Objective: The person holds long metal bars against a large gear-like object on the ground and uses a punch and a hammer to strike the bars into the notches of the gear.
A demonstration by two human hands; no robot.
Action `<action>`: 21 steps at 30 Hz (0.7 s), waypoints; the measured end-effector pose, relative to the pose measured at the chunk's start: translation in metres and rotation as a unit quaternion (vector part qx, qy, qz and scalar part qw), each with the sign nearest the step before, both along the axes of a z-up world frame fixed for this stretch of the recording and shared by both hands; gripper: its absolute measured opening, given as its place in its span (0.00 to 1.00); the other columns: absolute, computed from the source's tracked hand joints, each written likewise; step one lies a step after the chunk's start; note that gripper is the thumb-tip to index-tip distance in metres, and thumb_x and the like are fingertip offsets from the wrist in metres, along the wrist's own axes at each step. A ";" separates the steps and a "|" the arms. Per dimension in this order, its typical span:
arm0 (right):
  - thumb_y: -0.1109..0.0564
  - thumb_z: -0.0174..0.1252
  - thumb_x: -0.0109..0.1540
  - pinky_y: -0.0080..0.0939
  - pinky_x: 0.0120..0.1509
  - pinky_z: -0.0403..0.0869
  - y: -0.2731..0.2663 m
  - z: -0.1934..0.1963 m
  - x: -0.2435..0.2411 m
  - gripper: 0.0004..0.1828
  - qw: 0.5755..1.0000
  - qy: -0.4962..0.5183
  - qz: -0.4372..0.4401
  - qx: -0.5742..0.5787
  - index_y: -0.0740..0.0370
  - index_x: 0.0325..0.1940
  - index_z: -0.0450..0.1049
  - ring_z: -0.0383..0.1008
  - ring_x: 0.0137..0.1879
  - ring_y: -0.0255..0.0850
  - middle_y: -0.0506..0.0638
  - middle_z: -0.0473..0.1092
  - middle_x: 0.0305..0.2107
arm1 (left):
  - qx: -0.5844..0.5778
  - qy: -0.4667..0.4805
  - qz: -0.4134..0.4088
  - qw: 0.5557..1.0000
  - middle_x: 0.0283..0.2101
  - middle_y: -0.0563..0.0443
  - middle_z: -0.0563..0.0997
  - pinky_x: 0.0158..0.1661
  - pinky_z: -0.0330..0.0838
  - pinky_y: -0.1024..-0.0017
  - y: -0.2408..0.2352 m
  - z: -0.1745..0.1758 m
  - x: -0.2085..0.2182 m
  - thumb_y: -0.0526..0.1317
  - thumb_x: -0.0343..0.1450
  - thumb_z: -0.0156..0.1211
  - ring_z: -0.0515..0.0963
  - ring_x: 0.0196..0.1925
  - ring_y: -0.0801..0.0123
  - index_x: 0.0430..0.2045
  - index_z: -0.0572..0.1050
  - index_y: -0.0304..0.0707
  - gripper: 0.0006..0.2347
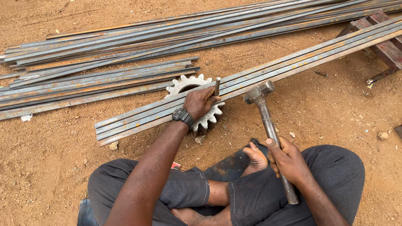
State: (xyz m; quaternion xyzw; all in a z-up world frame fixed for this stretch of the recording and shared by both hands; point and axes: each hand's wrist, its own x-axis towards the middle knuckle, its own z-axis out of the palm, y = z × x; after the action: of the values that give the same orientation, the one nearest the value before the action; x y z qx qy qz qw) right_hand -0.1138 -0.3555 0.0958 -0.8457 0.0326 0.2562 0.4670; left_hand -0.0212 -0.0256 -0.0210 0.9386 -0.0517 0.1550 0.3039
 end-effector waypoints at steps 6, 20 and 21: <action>0.45 0.51 0.67 0.36 0.17 0.65 0.005 0.023 -0.006 0.17 0.987 -0.133 0.055 0.068 0.63 0.35 0.66 0.64 0.16 0.32 0.47 0.66 0.16 | 0.002 -0.072 -0.014 0.997 0.22 0.56 0.79 0.25 0.68 0.67 0.000 0.008 -0.008 0.50 0.73 0.61 0.73 0.22 0.72 0.37 0.79 0.45 0.10; 0.41 0.46 0.70 0.41 0.21 0.66 0.067 0.116 0.026 0.18 0.930 -0.122 0.224 -0.263 0.58 0.42 0.67 0.63 0.18 0.36 0.45 0.64 0.16 | 0.029 -0.003 -0.021 0.999 0.23 0.58 0.77 0.23 0.67 0.68 -0.001 0.027 -0.012 0.50 0.76 0.55 0.71 0.22 0.71 0.35 0.75 0.46 0.10; 0.41 0.48 0.69 0.40 0.21 0.65 0.061 0.106 0.024 0.19 0.952 -0.110 0.186 -0.215 0.60 0.40 0.67 0.62 0.18 0.35 0.45 0.63 0.16 | 0.026 0.002 -0.024 0.999 0.24 0.59 0.77 0.23 0.67 0.69 -0.003 0.028 -0.016 0.49 0.77 0.54 0.71 0.22 0.72 0.35 0.75 0.46 0.10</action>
State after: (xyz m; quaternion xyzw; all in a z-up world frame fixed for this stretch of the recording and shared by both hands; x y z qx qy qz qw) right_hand -0.0898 -0.2949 0.2021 -0.9402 -0.1229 0.2306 0.2185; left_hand -0.0369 -0.0291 0.0069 0.9449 -0.0777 0.1447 0.2831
